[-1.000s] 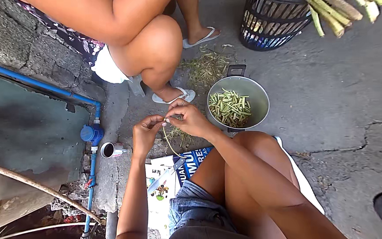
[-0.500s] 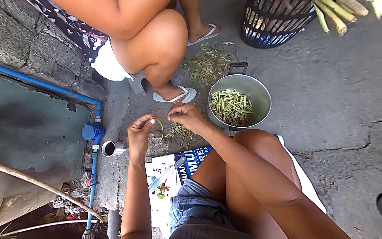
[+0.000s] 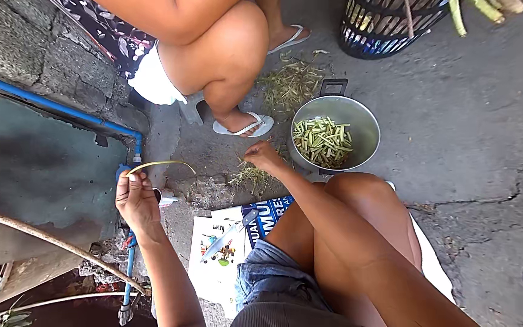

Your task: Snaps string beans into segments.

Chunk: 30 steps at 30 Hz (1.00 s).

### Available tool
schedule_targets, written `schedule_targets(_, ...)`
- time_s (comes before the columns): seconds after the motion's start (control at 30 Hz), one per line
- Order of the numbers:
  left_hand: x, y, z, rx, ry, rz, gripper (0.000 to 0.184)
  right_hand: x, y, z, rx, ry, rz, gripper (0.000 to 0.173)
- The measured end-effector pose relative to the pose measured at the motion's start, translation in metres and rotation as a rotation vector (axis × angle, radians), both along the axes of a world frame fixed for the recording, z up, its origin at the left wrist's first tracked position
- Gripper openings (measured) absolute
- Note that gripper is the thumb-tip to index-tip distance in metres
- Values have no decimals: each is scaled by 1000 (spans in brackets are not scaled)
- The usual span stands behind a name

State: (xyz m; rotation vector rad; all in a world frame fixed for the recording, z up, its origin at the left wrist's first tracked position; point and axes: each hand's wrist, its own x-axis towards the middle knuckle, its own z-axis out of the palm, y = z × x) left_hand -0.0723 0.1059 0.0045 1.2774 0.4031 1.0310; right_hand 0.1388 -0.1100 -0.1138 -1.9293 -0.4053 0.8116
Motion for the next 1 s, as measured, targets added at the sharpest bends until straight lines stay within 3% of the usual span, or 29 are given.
schedule_targets(0.23,-21,10,21,-15,-101,147,30,6,-1,-16,-312,-21,62,25)
schedule_targets(0.43,-17,1,3,148,148,107,24,14,1,-20,-521,-70,382,27)
schedule_targets(0.63,0,-20,-18,307,384,-32,18,8,1,-4,-589,-399,340,18)
schedule_targets(0.7,7,-29,-21,322,421,-85,17,5,2,-1,-561,-400,350,15)
schedule_targets(0.8,19,-40,-27,341,469,-146,16,-1,3,5,-509,-321,379,37)
schedule_targets(0.87,26,-45,-30,354,543,-185,16,-4,3,9,-448,-336,382,35)
schedule_targets(1.0,44,-55,-37,491,774,-270,16,-9,1,22,38,-211,297,30)
